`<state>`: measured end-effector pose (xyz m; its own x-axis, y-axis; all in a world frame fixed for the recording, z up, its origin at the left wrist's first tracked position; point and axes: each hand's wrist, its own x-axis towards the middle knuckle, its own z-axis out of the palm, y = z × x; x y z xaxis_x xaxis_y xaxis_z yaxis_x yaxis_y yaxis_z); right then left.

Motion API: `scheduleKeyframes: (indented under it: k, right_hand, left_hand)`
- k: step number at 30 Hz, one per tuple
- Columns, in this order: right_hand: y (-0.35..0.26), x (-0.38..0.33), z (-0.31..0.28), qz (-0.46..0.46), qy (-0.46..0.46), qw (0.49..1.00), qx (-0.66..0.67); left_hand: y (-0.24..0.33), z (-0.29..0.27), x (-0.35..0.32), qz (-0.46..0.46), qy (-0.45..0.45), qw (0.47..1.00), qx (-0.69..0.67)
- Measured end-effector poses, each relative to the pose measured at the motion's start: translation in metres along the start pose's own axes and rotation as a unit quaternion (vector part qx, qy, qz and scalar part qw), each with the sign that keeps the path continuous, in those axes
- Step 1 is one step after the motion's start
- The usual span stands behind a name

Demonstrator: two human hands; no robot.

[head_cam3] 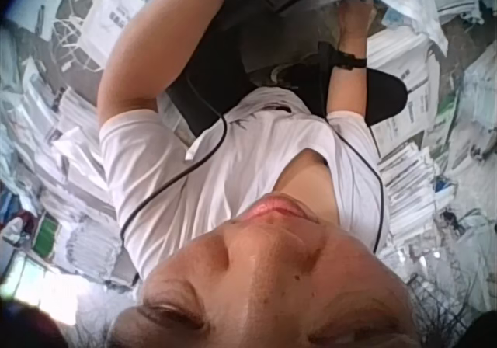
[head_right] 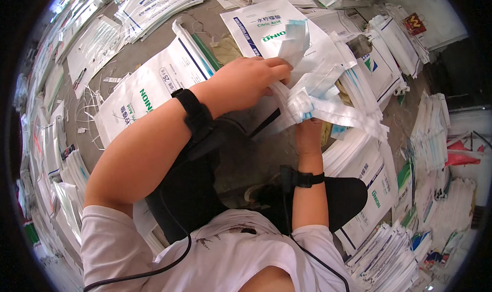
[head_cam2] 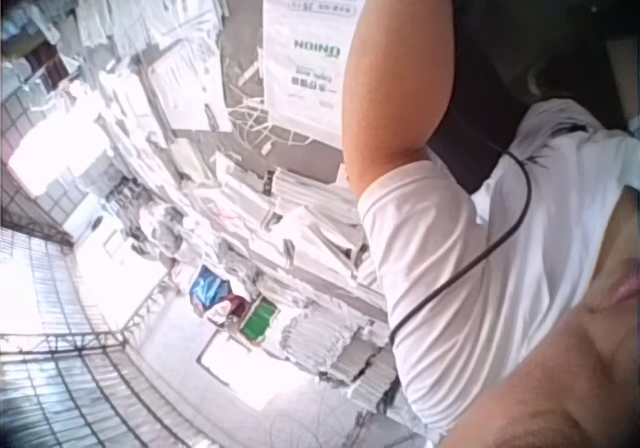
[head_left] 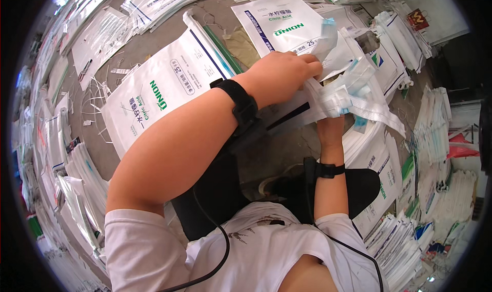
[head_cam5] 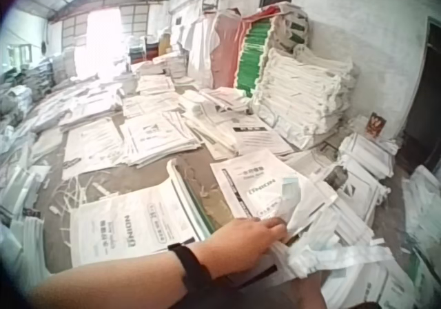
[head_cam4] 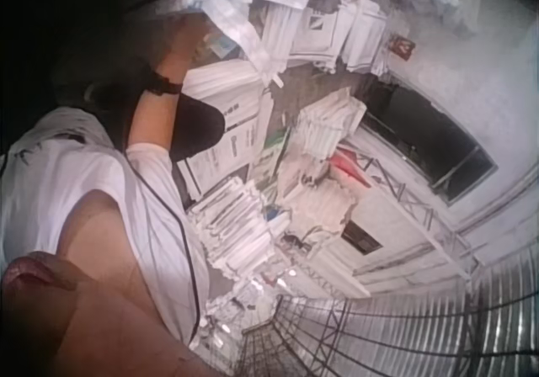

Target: Folding and organizing large plastic bags on the floor.

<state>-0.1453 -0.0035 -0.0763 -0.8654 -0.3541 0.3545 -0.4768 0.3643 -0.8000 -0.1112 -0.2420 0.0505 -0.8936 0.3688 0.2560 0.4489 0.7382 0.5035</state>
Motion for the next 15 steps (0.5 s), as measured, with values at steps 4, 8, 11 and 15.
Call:
scheduleKeyframes:
  k: [4, 8, 11, 15]
  right_hand:
    - [0.002, 0.004, -0.001, 0.048, 0.007, 0.989, 0.136]
    - [0.021, 0.011, -0.015, -0.163, -0.083, 0.955, -0.235]
    - [0.032, 0.021, -0.009, -0.029, -0.075, 0.991, -0.107]
    - [0.038, 0.018, 0.005, -0.211, -0.022, 0.898, -0.385]
  left_hand:
    - [-0.007, 0.006, 0.001, 0.035, -0.008, 0.998, 0.05]
    - [-0.004, 0.01, 0.002, 0.042, -0.013, 0.998, 0.033]
    - [-0.004, 0.01, 0.005, 0.028, -0.017, 0.998, 0.061]
    - [-0.006, 0.01, 0.007, 0.021, -0.018, 0.998, 0.06]
